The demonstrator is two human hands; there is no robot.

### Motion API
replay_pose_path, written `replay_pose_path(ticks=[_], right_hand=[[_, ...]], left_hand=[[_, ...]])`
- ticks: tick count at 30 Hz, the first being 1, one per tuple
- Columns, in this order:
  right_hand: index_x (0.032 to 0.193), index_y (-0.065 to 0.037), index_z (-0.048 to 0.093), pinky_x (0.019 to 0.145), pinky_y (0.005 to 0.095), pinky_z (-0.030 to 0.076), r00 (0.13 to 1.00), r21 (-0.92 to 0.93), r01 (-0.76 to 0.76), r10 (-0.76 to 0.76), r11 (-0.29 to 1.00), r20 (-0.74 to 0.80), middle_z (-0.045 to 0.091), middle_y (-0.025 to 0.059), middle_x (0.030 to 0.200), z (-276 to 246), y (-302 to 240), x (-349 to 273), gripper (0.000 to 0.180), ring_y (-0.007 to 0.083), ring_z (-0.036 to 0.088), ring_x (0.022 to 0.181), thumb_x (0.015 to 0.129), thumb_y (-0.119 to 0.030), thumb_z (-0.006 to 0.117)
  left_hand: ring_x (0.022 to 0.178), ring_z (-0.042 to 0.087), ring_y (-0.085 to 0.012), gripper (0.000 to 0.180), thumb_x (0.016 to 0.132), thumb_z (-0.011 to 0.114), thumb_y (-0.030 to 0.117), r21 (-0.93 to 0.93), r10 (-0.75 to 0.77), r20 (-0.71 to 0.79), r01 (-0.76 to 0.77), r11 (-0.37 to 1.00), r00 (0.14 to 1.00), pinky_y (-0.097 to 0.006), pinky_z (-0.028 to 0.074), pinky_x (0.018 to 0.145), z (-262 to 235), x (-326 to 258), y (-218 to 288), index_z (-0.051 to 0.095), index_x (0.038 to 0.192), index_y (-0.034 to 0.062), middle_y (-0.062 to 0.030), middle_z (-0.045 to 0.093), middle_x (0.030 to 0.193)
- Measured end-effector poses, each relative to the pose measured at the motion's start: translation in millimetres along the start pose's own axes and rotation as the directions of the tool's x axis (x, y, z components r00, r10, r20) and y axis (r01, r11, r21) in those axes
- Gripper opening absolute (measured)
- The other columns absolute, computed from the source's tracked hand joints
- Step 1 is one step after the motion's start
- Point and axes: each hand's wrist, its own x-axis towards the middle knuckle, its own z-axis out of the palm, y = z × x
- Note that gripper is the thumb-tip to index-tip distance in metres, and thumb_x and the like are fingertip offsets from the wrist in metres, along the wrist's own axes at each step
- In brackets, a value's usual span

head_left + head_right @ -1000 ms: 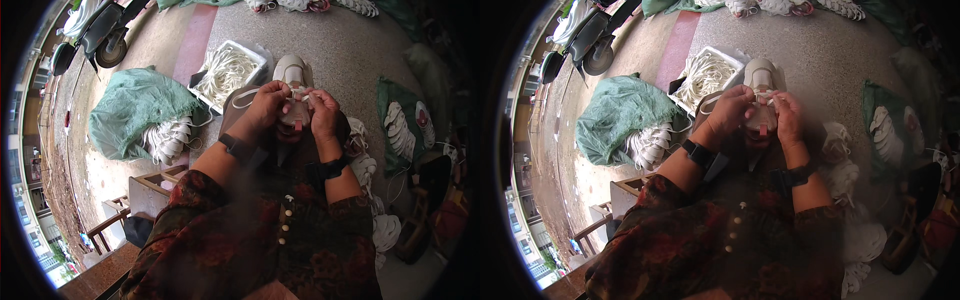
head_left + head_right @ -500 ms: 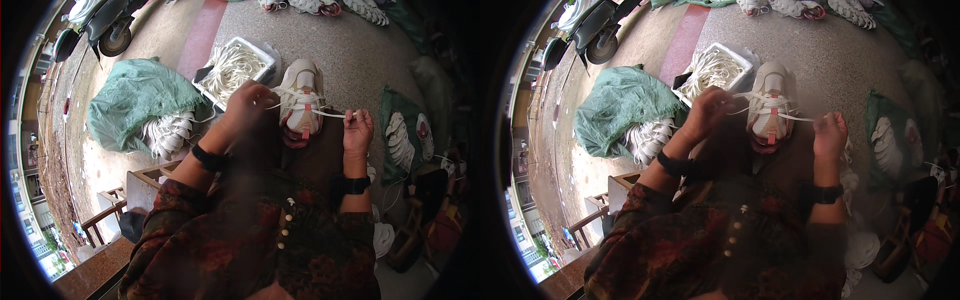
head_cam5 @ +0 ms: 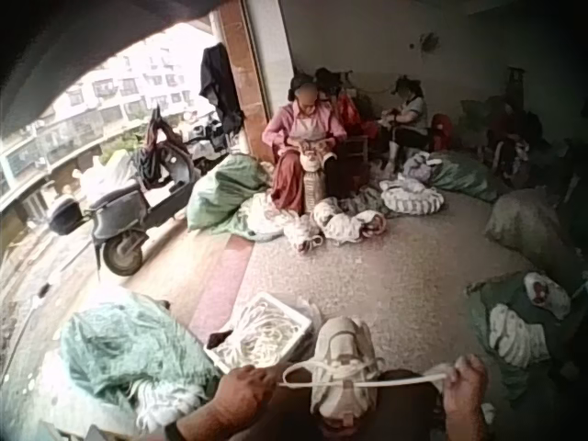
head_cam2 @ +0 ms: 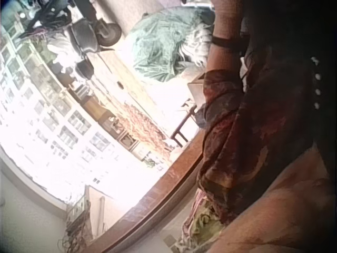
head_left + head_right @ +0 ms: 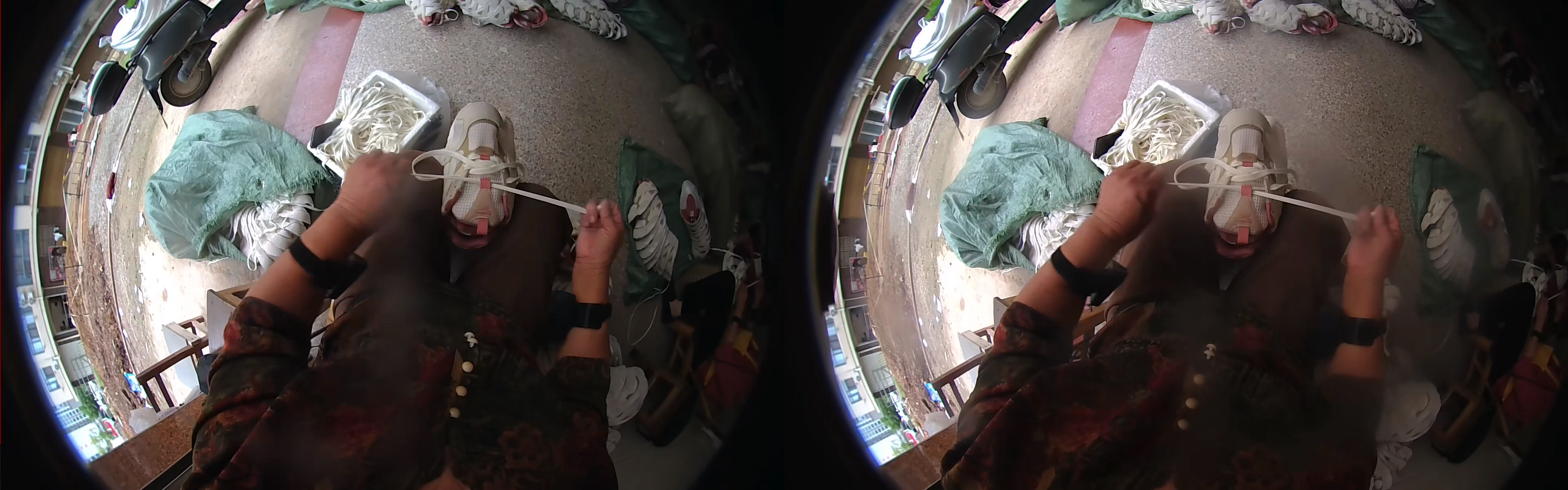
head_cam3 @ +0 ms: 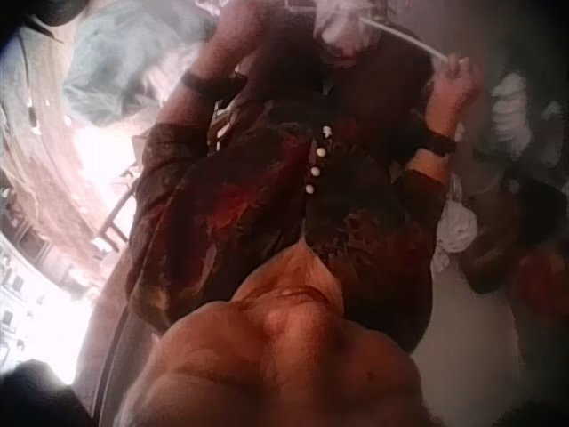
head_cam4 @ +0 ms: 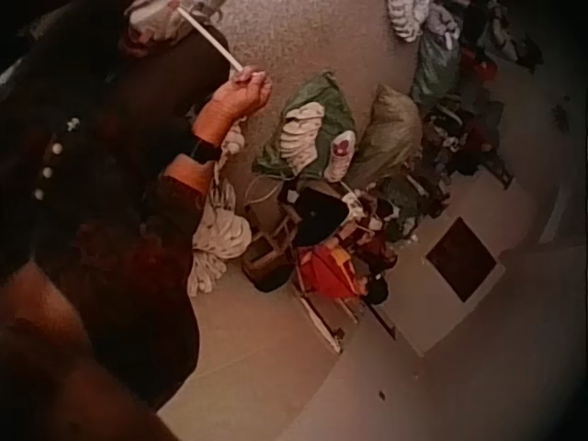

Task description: Lacing a white and pink athletic shoe while sitting on the floor.

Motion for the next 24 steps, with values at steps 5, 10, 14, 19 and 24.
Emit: replay_pose_path(ticks=[5,10,14,19,24], right_hand=[[0.077,-0.006,0.046,0.052,0.0224,0.032,0.990,0.036,0.067,-0.062,0.997,-0.129,0.036,-0.0002,0.068,-98.2,-78.9,-10.5,0.013,0.0111,0.039,0.063,0.088,-0.007,0.053],[0.087,-0.006,0.052,0.055,0.0223,0.039,0.955,-0.764,-0.225,0.292,0.604,-0.050,0.055,0.0015,0.078,-55.4,-61.1,-11.2,0.010,0.0080,0.048,0.065,0.081,-0.008,0.059],[0.094,-0.001,0.057,0.058,0.0267,0.044,0.936,-0.885,0.312,0.047,0.346,0.349,0.059,0.0048,0.074,38.6,-13.5,-7.8,0.018,0.0119,0.056,0.063,0.077,-0.007,0.060],[0.097,-0.002,0.055,0.060,0.0332,0.046,0.901,-0.887,0.318,0.184,0.335,0.392,0.061,0.0135,0.074,117.6,34.7,-24.9,0.027,0.0225,0.060,0.065,0.071,-0.006,0.063],[0.088,-0.003,0.055,0.060,0.0334,0.046,0.881,-0.879,0.467,0.032,0.096,0.471,0.060,0.0143,0.072,137.1,54.8,-23.9,0.019,0.0269,0.059,0.062,0.070,-0.004,0.060]], left_hand=[[0.072,0.059,-0.0308,0.004,0.072,0.053,0.006,0.409,-0.564,0.084,0.488,0.771,0.821,-0.041,0.047,0.065,-76.0,-110.3,-102.1,0.056,0.070,0.0085,-0.0106,0.058,0.070],[0.081,0.059,-0.0333,0.014,0.074,0.051,0.005,0.210,-0.554,0.132,0.524,0.826,0.822,-0.042,0.047,0.069,-25.5,-110.6,-83.3,0.062,0.081,0.0076,-0.0134,0.061,0.081],[0.082,0.059,-0.0350,0.018,0.075,0.053,0.003,-0.221,-0.399,-0.048,0.380,0.898,0.916,-0.041,0.049,0.073,21.7,-32.0,-38.7,0.062,0.090,0.0042,-0.0160,0.061,0.086],[0.069,0.061,-0.0340,0.013,0.080,0.056,0.013,-0.336,-0.261,0.058,0.265,0.904,0.964,-0.042,0.048,0.063,57.5,33.4,5.7,0.059,0.076,0.0015,-0.0184,0.060,0.073],[0.064,0.063,-0.0261,0.019,0.080,0.059,0.016,-0.519,-0.430,0.250,0.495,0.697,0.868,-0.036,0.051,0.061,67.4,49.3,25.5,0.063,0.086,-0.0014,-0.0149,0.064,0.074]])
